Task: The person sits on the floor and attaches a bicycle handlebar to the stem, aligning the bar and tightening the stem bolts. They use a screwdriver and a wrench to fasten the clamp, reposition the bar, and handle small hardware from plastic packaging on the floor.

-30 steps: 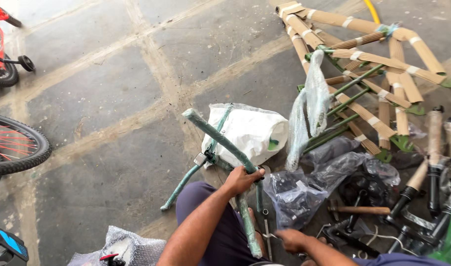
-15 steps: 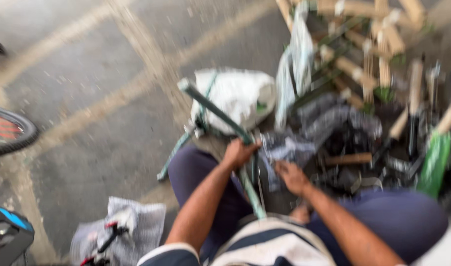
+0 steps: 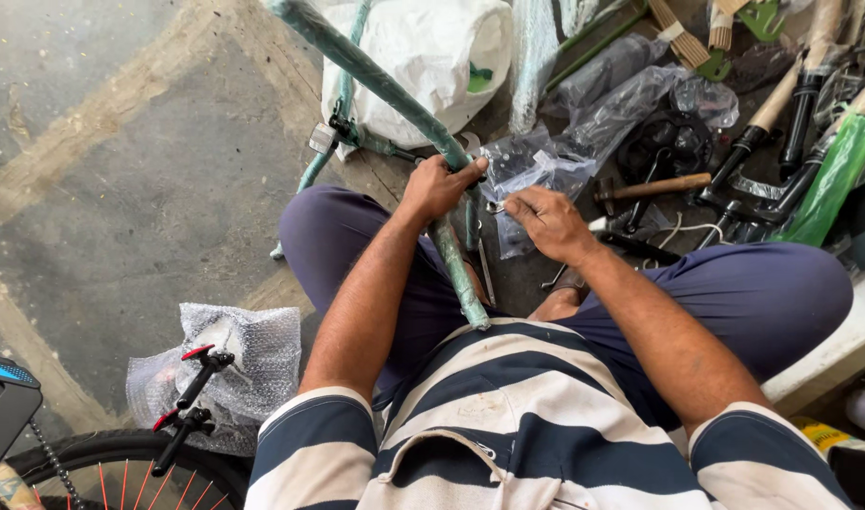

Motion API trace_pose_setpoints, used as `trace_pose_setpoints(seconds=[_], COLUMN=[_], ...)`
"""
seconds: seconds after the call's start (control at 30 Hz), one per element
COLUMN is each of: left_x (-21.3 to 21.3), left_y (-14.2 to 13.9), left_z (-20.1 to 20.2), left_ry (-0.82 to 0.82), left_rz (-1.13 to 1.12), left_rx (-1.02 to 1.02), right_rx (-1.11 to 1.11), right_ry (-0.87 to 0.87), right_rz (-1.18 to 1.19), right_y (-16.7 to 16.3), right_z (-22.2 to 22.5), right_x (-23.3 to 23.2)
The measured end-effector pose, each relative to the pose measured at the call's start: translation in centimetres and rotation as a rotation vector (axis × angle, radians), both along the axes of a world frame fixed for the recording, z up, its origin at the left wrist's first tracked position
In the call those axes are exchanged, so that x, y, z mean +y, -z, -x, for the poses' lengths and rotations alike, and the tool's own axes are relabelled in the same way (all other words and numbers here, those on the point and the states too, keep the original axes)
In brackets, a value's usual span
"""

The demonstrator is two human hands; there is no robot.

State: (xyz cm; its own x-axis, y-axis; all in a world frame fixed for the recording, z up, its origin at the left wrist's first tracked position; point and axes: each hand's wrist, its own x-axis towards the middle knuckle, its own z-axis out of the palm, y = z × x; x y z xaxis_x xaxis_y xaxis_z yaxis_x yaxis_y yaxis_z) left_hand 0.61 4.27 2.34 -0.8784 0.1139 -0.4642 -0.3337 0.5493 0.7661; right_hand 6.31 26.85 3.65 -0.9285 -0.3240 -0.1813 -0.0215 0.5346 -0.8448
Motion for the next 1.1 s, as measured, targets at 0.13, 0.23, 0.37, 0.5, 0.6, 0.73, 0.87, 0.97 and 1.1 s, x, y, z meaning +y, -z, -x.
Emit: trace_pose_setpoints(seconds=[0.13, 0.23, 0.37, 0.5, 0.6, 0.73, 0.87, 0.97, 1.1], left_x=[-0.2, -0.4, -0.5, -1.0, -1.2, -1.2, -1.0, -1.2, -1.5], left_y=[0.0, 0.6, 1.6, 1.7, 1.1, -0.2, -1.1, -1.0, -0.5], left_z=[0.0, -0.1, 0.2, 0.7, 0.9, 0.8, 0.7, 0.5, 0.3], left_ry=[0.012, 0.017, -0.011, -0.029, -0.064, -0.07, 0.008, -0.014, -0.029], left_rz=[0.026, 0.024, -0.011, 0.033, 0.023, 0.005, 0.007, 0.006, -0.011], left_rx=[-0.003, 0.013, 0.034, 0.131, 0.115, 0.05, 0.079, 0.061, 0.08], right_rx=[0.555, 0.821, 0.995, 0.394, -0.004, -0.099, 0.811, 0.936, 0.092], right_ry=[-0.149, -0.311, -0.429, -0.096, 0.2, 0.241, -0.225, -0.348, 0.079], right_rz=[-0.399, -0.581, -0.675, -0.253, 0.069, -0.05, -0.502, -0.57, -0.104], right_y=[-2.0, -3.2, -2.3, 1.8, 4.0, 2.5, -1.6, -2.1, 1.4], right_z=[1.8, 3.5, 4.9, 3.7, 2.1, 2.9, 5.2, 5.5, 3.2], right_x=[-1.4, -1.7, -1.3, -2.6, -4.7, -4.4, -3.0, -3.3, -5.5])
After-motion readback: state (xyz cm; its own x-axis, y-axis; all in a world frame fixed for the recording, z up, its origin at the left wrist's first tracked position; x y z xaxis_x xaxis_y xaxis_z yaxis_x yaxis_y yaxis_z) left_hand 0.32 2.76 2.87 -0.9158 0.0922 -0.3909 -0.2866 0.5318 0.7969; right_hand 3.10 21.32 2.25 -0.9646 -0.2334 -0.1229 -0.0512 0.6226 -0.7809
